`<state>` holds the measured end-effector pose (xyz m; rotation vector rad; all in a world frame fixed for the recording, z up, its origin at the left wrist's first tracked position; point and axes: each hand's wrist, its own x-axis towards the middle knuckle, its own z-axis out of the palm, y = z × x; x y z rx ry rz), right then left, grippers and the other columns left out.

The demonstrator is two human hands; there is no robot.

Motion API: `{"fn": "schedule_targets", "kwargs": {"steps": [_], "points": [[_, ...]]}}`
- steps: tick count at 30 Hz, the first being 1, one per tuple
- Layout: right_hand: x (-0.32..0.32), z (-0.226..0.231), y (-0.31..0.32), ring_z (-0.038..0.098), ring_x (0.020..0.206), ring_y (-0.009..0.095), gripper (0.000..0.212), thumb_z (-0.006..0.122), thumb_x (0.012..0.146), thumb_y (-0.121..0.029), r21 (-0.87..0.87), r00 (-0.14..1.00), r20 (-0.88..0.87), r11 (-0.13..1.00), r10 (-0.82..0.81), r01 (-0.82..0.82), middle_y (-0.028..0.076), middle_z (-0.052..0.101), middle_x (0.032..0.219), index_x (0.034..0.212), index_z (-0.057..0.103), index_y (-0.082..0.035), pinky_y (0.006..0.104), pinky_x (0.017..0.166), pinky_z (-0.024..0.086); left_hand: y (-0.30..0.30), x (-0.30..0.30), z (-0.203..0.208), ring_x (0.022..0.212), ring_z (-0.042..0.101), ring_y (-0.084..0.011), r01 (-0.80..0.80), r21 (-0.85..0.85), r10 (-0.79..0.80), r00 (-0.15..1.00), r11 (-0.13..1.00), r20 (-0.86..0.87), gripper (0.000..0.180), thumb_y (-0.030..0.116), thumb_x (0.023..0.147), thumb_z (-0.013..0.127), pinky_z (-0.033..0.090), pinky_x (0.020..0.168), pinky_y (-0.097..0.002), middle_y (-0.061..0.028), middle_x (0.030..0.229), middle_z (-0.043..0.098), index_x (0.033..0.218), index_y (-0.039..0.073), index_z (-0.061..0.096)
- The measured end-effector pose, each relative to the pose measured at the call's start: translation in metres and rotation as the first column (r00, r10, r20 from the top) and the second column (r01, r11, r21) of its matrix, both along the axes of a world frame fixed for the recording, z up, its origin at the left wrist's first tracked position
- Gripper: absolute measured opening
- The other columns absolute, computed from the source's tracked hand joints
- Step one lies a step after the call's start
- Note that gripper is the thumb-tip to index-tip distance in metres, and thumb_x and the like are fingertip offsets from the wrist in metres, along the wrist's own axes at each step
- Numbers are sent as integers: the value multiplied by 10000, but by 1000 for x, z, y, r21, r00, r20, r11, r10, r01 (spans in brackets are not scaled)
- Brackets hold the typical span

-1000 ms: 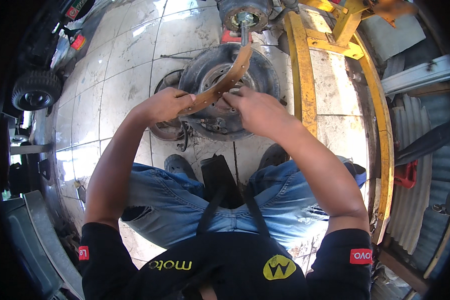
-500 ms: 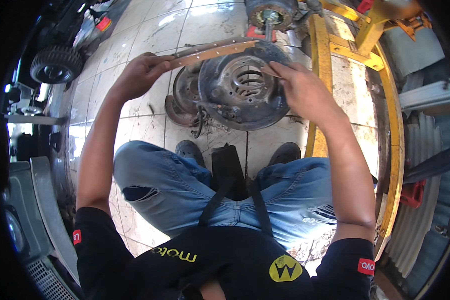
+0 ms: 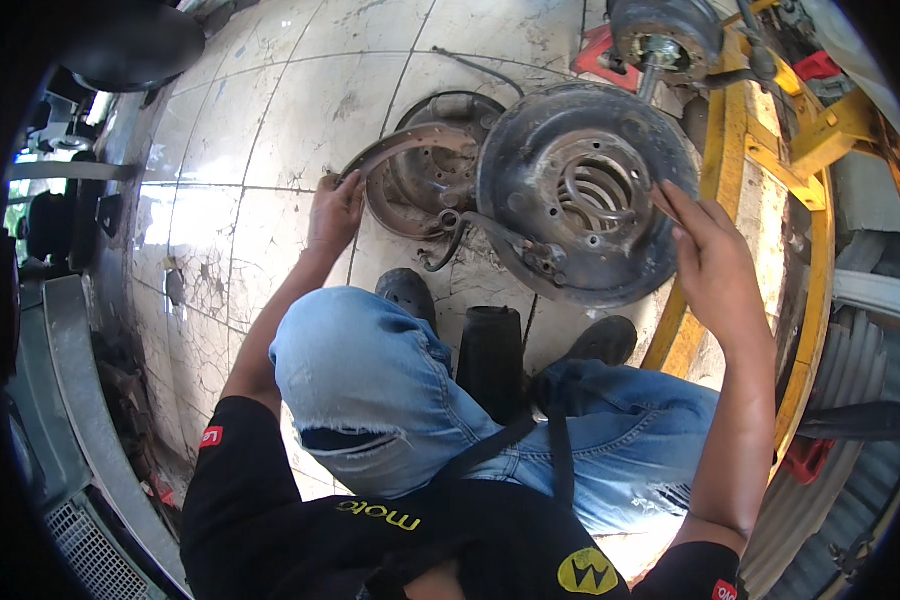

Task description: The person sits on the floor and cleans a brake shoe with a small metal scraper, then places it on the brake drum. They repeat the scraping and cleaning process on the brake shoe multiple times.

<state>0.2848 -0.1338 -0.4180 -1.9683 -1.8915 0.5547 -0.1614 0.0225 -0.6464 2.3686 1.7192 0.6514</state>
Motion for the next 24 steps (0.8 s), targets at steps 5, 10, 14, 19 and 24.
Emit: {"fn": "schedule_targets", "kwargs": {"steps": [5, 10, 14, 19, 24], "points": [[-10, -7, 19, 627, 1059, 333, 417, 523, 965, 7, -43, 999, 53, 999, -12, 15, 176, 617, 1192, 1379, 561, -36, 342, 941, 469, -6, 11, -49, 1134, 578, -339, -80, -174, 24, 953, 982, -303, 436, 271, 918, 643, 460, 922, -464, -154, 1246, 592, 1349, 221, 600], [-19, -11, 36, 627, 1037, 329, 417, 521, 964, 19, -82, 998, 47, 996, 28, -24, 179, 614, 1156, 1374, 564, -34, 333, 926, 472, -2, 11, -61, 1166, 576, -337, -186, -432, 82, 965, 882, -248, 652, 278, 919, 648, 446, 951, -493, -175, 1249, 588, 1505, 135, 398], [-22, -15, 39, 630, 1014, 330, 422, 526, 956, 29, -90, 997, 63, 995, 46, -40, 185, 612, 1124, 1371, 567, -31, 336, 916, 474, -5, 11, -71, 1172, 578, -342, -246, -454, 111, 947, 857, -302, 726, 340, 895, 682, 441, 965, -487, -187, 1241, 592, 1500, 77, 379], [-23, -17, 35, 629, 1014, 336, 429, 528, 948, 36, -82, 995, 79, 996, 54, -47, 190, 610, 1120, 1369, 569, -35, 343, 913, 476, -2, 13, -75, 1131, 585, -342, -232, -373, 106, 939, 898, -328, 621, 433, 848, 716, 450, 932, -473, -161, 1195, 604, 1317, 75, 521], [-24, -16, 34, 626, 1006, 336, 431, 532, 947, 36, -82, 996, 81, 996, 45, -38, 191, 610, 1111, 1370, 568, -35, 343, 912, 477, 18, -5, -79, 1011, 602, -347, -21, -199, -27, 971, 980, -238, 527, 436, 847, 717, 456, 889, -465, -151, 1075, 605, 1192, 68, 564]]}}
